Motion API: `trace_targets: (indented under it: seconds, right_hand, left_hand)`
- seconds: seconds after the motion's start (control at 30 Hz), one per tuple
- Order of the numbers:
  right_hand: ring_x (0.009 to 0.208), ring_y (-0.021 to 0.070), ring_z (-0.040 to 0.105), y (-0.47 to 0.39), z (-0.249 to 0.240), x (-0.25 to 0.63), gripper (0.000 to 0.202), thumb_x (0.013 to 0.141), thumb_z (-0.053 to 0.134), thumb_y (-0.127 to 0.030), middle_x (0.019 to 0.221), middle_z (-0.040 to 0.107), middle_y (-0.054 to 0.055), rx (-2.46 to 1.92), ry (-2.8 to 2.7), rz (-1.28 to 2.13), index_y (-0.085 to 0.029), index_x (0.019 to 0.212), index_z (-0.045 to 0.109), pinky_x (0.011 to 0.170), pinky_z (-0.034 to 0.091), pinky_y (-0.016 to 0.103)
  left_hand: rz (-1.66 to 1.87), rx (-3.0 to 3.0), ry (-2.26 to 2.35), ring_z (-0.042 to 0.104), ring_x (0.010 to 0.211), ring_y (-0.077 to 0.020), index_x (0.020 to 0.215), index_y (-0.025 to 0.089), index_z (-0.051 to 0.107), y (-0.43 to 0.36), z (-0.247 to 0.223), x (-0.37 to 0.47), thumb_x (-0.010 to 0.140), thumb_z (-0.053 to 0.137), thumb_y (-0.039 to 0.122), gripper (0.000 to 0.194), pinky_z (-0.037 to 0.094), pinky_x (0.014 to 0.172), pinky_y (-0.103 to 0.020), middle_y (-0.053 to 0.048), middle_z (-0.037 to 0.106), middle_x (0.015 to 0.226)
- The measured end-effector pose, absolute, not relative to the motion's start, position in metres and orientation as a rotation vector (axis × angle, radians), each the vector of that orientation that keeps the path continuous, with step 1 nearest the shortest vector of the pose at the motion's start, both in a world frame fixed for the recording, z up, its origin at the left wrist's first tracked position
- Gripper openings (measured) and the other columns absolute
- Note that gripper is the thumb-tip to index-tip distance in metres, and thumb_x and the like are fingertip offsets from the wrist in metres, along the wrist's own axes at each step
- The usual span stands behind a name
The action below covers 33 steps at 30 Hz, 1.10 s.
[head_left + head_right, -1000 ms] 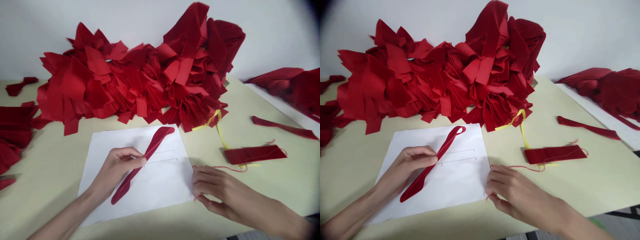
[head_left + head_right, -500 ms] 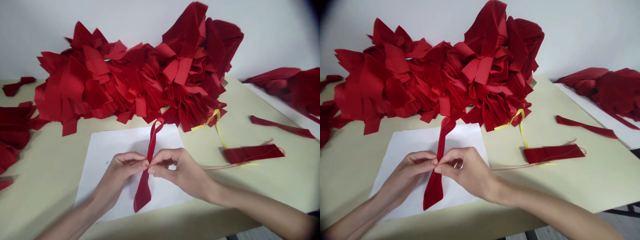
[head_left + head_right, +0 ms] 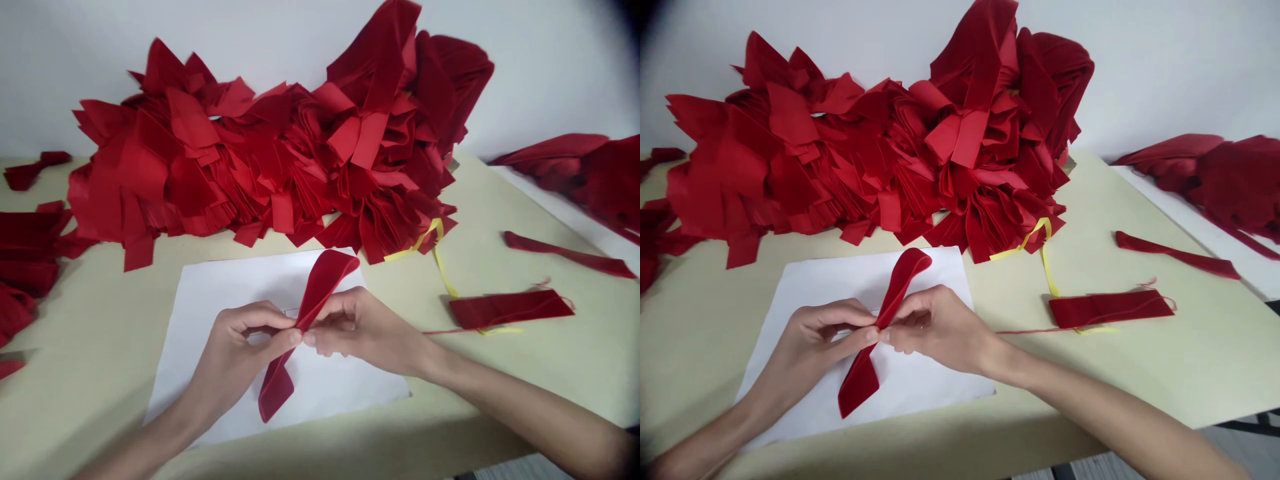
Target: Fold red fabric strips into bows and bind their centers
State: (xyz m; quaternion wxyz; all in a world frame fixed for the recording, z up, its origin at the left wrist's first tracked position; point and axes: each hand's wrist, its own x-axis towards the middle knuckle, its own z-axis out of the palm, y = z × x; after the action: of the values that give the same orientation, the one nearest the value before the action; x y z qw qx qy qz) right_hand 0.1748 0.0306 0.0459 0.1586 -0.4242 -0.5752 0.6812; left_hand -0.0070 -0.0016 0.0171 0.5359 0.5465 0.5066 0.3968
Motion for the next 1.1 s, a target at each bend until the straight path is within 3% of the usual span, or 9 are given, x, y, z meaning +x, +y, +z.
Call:
trace_targets:
  seconds: [0.2, 0.43, 0.67, 0.83, 0.9, 1.1]
  right_hand:
    - [0.062, 0.0081, 0.052, 0.035, 0.045, 0.179, 0.012, 0.076, 0.061, -0.023, 0.066, 0.058, -0.001, -1.174, -1.694, 2.007, -0.013, 0.081, 0.065, 0.058, 0.042, 0.021]
    - [0.063, 0.0082, 0.049, 0.032, 0.037, 0.176, 0.014, 0.074, 0.053, -0.017, 0.067, 0.056, -0.003, -1.207, -1.832, 1.832, -0.015, 0.079, 0.066, 0.057, 0.039, 0.02]
    - [0.064, 0.0087, 0.053, 0.031, 0.042, 0.176, 0.014, 0.075, 0.057, -0.021, 0.07, 0.061, 0.0, -1.199, -1.789, 1.851, -0.014, 0.082, 0.067, 0.06, 0.043, 0.021]
    - [0.058, 0.0076, 0.051, 0.029, 0.049, 0.174, 0.003, 0.073, 0.058, -0.013, 0.064, 0.057, -0.002, -1.115, -1.74, 1.935, -0.013, 0.073, 0.061, 0.056, 0.043, 0.021]
    - [0.056, 0.0073, 0.051, 0.03, 0.041, 0.166, 0.003, 0.074, 0.057, -0.012, 0.063, 0.057, -0.002, -1.163, -1.652, 1.893, -0.013, 0.072, 0.059, 0.054, 0.043, 0.021]
    - [0.049, 0.0068, 0.051, 0.057, 0.001, 0.147, 0.009, 0.078, 0.057, -0.023, 0.056, 0.055, -0.003, -1.222, -1.449, 1.665, -0.014, 0.075, 0.055, 0.047, 0.043, 0.019]
  left_hand:
    - [0.887, 1.429, 1.206, 0.056, 0.059, -0.0112, 0.066, 0.023, 0.072, 0.001, 0.02, -0.009, 0.071, 0.067, 0.014, 0.011, 0.046, 0.054, -0.022, 0.001, 0.065, 0.064]
    - [0.903, 1.43, 1.21, 0.055, 0.057, -0.01, 0.065, 0.024, 0.071, 0.0, 0.016, -0.008, 0.069, 0.069, 0.013, 0.012, 0.044, 0.053, -0.021, 0.003, 0.063, 0.063]
    - [0.84, 1.273, 1.177, 0.054, 0.064, -0.0119, 0.063, 0.021, 0.069, -0.001, 0.021, -0.009, 0.071, 0.066, 0.016, 0.01, 0.043, 0.06, -0.022, 0.002, 0.063, 0.066]
    - [0.724, 0.872, 1.104, 0.04, 0.045, -0.0072, 0.057, 0.018, 0.063, -0.002, 0.024, -0.006, 0.077, 0.06, 0.024, 0.021, 0.033, 0.043, -0.019, 0.004, 0.051, 0.049]
    - [0.726, 0.817, 1.107, 0.038, 0.043, -0.0063, 0.059, 0.016, 0.063, -0.001, 0.02, 0.0, 0.077, 0.061, 0.027, 0.021, 0.031, 0.041, -0.019, 0.003, 0.054, 0.052]
    - [0.954, 0.921, 1.341, 0.053, 0.061, -0.0106, 0.076, 0.016, 0.066, 0.017, 0.0, -0.001, 0.081, 0.059, 0.032, 0.018, 0.047, 0.061, -0.022, 0.0, 0.06, 0.067]
